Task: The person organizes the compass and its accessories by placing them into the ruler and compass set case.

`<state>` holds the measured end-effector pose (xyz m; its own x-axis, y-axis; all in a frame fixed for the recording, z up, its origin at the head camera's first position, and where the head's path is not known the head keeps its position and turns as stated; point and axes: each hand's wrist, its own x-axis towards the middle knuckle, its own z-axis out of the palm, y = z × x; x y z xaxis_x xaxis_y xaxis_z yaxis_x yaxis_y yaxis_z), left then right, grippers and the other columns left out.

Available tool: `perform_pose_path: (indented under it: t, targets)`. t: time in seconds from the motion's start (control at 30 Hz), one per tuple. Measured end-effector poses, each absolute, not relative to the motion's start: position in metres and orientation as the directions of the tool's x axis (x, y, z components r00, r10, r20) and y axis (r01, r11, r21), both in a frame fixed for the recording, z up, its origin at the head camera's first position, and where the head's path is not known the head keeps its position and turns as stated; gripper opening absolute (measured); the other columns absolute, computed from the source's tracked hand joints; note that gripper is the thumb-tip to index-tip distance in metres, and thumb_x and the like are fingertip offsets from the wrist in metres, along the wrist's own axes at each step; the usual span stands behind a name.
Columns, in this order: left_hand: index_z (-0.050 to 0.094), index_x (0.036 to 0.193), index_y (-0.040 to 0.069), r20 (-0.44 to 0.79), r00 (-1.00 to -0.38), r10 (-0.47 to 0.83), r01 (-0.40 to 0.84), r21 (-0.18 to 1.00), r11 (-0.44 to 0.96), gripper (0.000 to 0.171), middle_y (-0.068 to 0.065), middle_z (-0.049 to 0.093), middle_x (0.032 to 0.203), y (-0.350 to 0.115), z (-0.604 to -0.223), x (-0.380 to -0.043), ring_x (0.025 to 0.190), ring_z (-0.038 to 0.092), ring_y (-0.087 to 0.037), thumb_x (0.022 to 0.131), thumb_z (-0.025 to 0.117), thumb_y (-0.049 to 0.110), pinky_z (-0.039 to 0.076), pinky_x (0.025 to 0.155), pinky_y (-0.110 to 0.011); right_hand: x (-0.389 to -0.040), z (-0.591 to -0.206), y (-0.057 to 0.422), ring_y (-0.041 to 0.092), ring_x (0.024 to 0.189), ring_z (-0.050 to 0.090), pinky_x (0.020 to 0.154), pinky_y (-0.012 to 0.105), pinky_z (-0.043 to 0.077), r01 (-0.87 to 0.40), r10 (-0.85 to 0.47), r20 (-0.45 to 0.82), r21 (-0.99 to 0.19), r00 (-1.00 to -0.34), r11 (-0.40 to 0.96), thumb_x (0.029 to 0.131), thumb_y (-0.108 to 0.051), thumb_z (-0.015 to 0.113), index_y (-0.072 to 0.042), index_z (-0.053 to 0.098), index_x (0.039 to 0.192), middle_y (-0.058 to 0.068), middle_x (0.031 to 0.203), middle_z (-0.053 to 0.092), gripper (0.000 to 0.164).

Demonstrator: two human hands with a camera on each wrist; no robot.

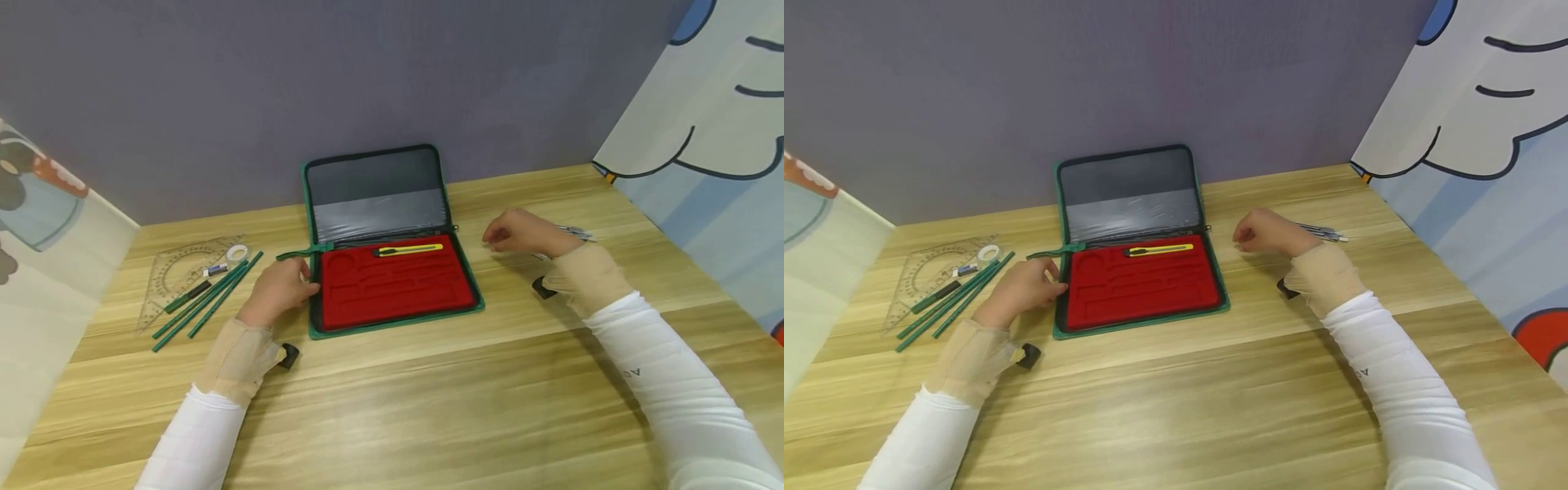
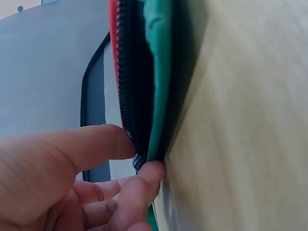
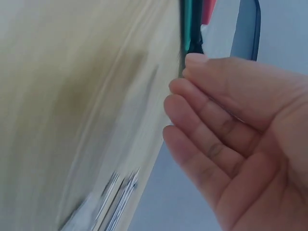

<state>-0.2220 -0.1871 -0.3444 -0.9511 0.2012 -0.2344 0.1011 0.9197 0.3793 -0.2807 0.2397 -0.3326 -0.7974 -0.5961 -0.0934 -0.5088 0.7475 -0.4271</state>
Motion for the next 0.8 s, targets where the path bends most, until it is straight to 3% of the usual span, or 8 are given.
perform_pose_path:
  t: [0.43,0.8]
  targets:
    - [0.056,0.101,0.0,-0.232,-0.953,0.196,0.094,0.389,0.917,0.028,-0.002,0.063,0.059,-0.188,-0.343,-0.222,0.054,0.059,-0.013,0.087,0.063,0.022,0.041,0.054,-0.03,-0.271,-0.334,0.277,0.03,0.086,0.065,0.077,0.044,0.052,-0.562,-0.617,-0.081,-0.336,-0.783,0.756,0.084,0.005,0.063,0.001,0.071,0.093,0.013,0.092,0.069,0.013]
    - [0.056,0.101,-0.001,-0.245,-0.949,0.197,0.091,0.385,0.918,0.027,-0.003,0.063,0.06,-0.188,-0.343,-0.223,0.055,0.058,-0.015,0.087,0.063,0.022,0.041,0.055,-0.03,-0.261,-0.334,0.298,0.033,0.097,0.06,0.082,0.047,0.049,-0.533,-0.598,-0.145,-0.327,-0.788,0.781,0.082,0.01,0.059,0.001,0.068,0.104,0.015,0.105,0.065,0.025]
